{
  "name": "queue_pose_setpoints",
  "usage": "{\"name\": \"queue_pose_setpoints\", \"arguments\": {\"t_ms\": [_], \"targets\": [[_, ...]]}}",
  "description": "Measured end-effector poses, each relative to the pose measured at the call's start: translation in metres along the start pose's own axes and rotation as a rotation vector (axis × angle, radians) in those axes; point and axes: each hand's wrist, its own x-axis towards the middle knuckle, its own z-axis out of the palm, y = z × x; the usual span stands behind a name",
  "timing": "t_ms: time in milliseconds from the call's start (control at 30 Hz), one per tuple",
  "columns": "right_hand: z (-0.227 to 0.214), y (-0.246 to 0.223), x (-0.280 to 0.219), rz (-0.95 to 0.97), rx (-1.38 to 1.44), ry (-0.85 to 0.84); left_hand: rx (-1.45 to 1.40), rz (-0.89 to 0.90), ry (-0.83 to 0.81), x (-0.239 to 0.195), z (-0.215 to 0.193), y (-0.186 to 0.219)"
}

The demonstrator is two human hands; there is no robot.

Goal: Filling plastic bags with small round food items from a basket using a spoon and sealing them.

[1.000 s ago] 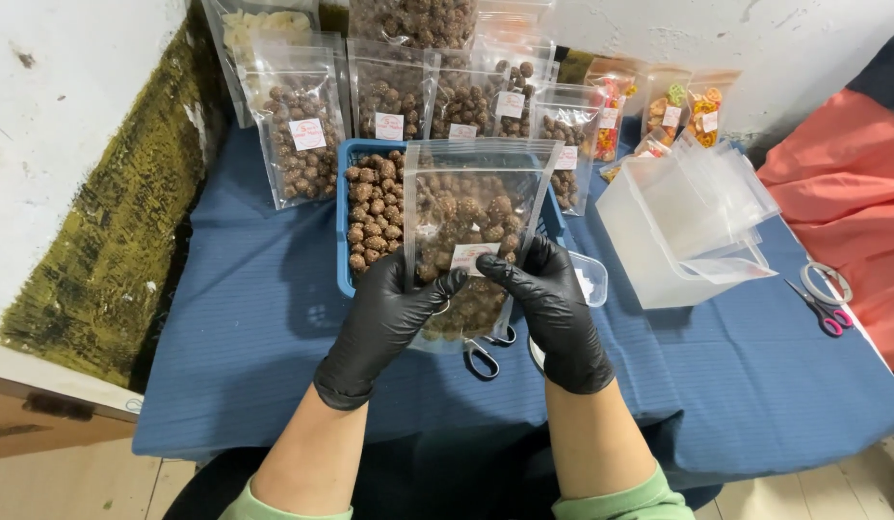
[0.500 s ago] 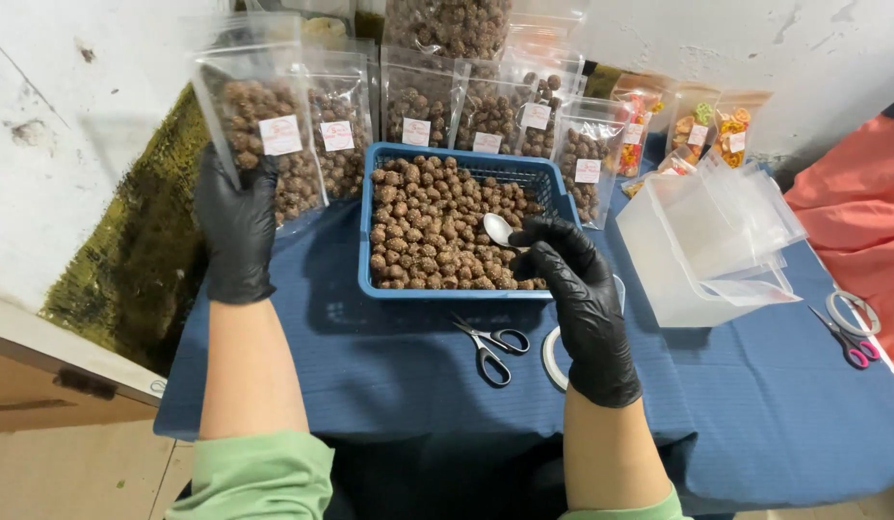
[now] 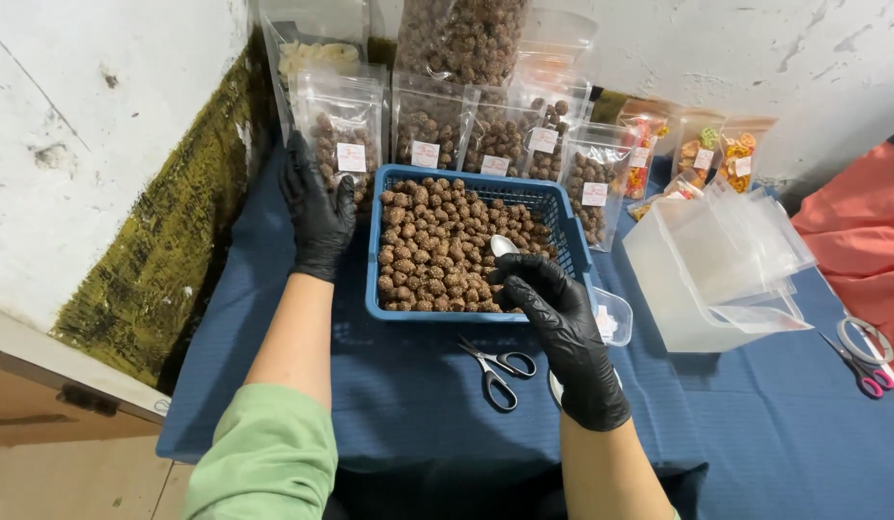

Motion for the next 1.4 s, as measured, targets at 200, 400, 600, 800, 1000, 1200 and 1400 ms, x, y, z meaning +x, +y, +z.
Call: {"name": "queue_pose_setpoints", "arguments": {"t_ms": [200, 400, 600, 800, 1000, 1200, 1400], "targets": [[0.002, -0.007, -0.003, -0.038, -0.002, -0.008, 0.059, -0.240, -0.122, -0.017, -0.001, -0.026], [0.001, -0.009, -0.005, -0.059, -0.004, -0.002, 0.028, -0.477, -0.283, -0.008, -0.044, 0.019], [-0.001, -0.011, -0.007, -0.061, -0.009, -0.019, 0.265, -0.457, -0.327, -0.031, -0.014, -0.004], [0.001, -0.009, -0.006, -0.058, -0.004, -0.013, 0.547, -0.424, -0.551, -0.026, -0.020, 0.001], [0.003, -0.009, -0.008, -0.048, -0.022, -0.011, 0.679, -0.101, -0.314, -0.018, -0.022, 0.003], [0.003, -0.007, -0.005, -0.046, -0.042, -0.010, 0.614, -0.041, -0.211, -0.034, 0.010, -0.039], [0.011, -0.005, -0.009, -0.049, -0.079, -0.015, 0.703, -0.148, -0.549, -0.040, 0.013, -0.048]]}}
